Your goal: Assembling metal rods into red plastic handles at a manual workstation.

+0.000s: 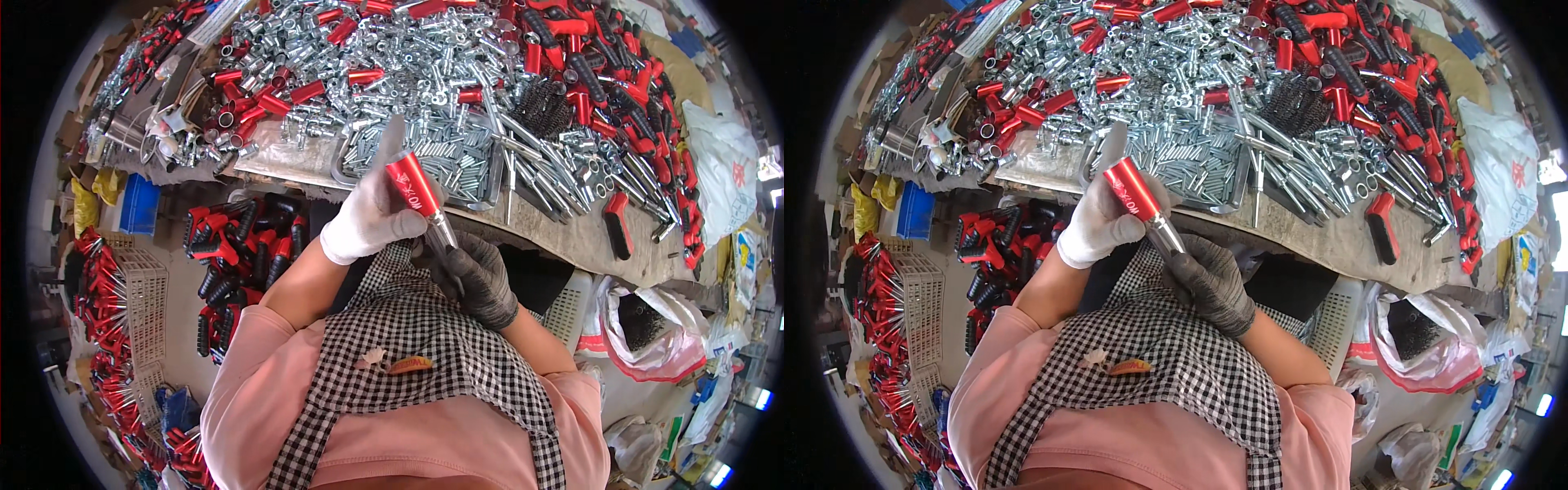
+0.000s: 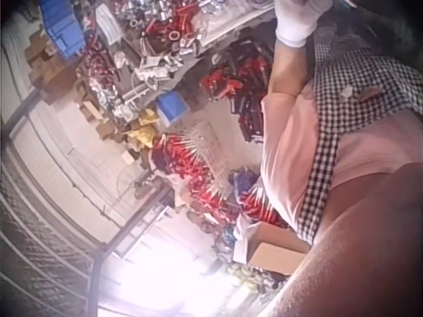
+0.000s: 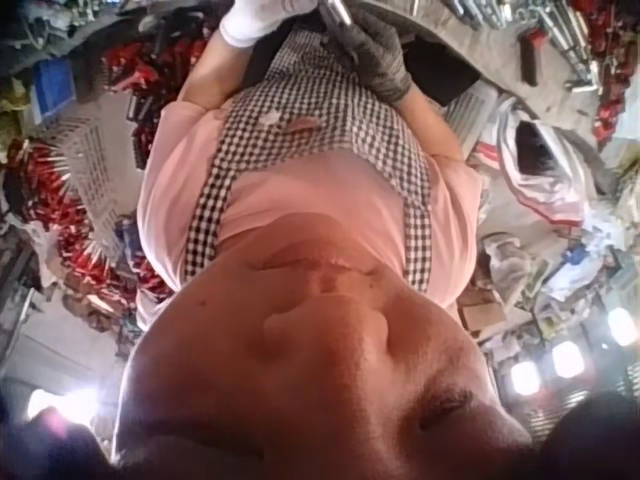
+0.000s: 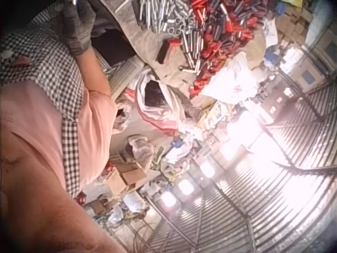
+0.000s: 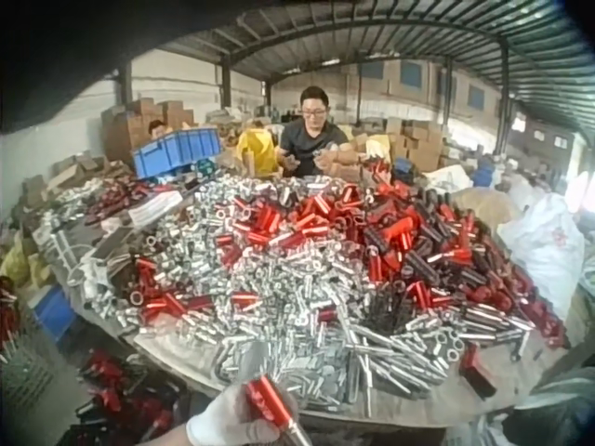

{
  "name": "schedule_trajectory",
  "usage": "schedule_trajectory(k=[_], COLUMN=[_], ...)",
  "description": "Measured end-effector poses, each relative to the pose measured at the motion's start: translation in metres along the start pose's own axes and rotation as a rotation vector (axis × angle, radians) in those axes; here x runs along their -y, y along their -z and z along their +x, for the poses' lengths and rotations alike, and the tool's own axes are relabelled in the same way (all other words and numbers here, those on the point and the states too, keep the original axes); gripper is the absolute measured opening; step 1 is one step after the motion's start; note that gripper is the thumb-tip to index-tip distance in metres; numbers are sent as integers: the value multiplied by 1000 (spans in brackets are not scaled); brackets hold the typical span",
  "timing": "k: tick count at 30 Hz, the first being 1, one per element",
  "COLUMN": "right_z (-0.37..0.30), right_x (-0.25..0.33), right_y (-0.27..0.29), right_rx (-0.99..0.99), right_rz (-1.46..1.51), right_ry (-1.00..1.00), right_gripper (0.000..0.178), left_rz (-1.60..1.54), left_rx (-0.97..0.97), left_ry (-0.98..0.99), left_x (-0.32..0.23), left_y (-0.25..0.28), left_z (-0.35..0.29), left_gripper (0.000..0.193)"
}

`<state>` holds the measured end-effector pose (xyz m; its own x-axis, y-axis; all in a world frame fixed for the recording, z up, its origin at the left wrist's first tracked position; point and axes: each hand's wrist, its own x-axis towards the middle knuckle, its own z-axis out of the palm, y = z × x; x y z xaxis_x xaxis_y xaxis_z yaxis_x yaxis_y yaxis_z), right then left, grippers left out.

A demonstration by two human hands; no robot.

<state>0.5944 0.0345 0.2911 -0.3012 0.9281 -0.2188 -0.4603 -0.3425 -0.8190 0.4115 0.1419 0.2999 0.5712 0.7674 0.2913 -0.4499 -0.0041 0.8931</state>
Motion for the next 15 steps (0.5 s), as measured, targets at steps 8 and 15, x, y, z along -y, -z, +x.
schedule_trajectory(k=[8, 15], right_z=[4, 15], right_x=[-8, -21], right_y=[2, 5], right_rx=[35, 193], right_rz=[133, 171], right_ry=[21, -55], right_gripper=[60, 48], left_rz=[-296, -527], left_rx=[-68, -326], left_ry=[16, 250], left_x=[8, 16], left_y=[-25, -29], left_z=[13, 11], left_gripper=[62, 45])
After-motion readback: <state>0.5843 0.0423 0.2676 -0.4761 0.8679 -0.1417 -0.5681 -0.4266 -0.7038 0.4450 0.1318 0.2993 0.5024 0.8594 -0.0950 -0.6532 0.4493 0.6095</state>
